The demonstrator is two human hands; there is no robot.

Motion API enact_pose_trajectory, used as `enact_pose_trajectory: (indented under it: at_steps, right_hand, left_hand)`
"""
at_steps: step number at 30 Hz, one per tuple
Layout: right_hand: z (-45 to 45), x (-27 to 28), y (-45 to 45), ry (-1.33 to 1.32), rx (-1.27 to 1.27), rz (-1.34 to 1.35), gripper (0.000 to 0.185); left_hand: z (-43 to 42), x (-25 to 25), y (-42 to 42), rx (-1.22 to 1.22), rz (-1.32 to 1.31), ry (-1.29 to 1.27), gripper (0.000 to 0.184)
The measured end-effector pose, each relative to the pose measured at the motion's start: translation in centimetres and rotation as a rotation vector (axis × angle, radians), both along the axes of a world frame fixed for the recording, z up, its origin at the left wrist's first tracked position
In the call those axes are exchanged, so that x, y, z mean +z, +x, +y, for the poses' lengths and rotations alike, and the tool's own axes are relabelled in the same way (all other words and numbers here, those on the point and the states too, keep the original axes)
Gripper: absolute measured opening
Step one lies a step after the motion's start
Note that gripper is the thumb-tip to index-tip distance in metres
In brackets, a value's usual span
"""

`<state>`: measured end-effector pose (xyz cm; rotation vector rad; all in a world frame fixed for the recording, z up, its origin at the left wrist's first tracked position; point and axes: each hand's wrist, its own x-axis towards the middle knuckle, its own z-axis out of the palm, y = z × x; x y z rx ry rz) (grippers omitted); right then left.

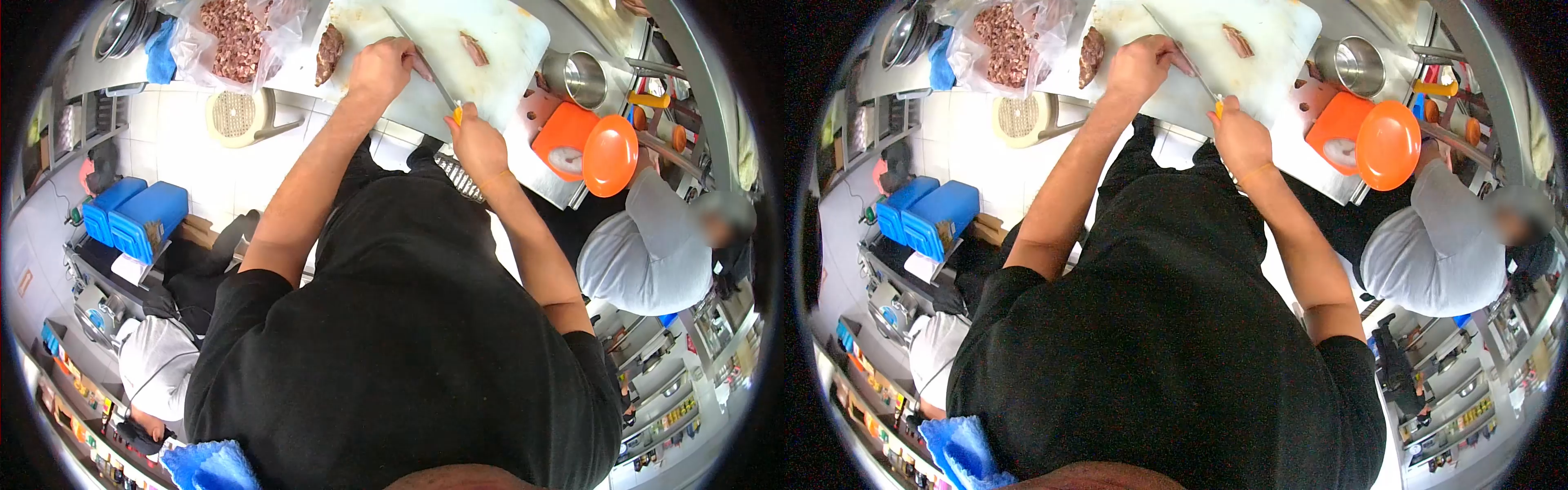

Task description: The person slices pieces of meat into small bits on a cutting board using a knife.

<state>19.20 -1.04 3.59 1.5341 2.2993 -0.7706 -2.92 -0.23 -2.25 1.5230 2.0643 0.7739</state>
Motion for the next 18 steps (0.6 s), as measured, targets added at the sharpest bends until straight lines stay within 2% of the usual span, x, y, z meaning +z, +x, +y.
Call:
enact_pose_trajectory:
  at_steps: [3,6,10,16,18]
  right_hand:
    - [1.5,-1.3,-1.7,0.033,0.013,0.072,0.038]
    - [2.5,0.1,-2.4,0.061,0.041,0.107,0.039]
    - [2.1,3.8,-2.0,0.066,0.07,0.071,0.038]
    - [0.9,4.5,-0.5,0.031,0.105,-0.029,0.04]
    - [0.8,3.3,-0.4,0.036,0.096,-0.018,0.04]
  left_hand:
    - [0.0,-0.5,-0.1,-0.016,-0.032,0.017,0.011]
    - [0.1,-0.5,-0.5,-0.012,-0.023,0.048,0.012]
    - [-0.4,0.0,-0.9,0.037,0.043,-0.017,0.013]
    - [-0.3,-0.4,-0.6,0.04,0.026,0.006,0.008]
    - [-0.5,-0.3,-0.5,0.044,0.018,0.038,0.007]
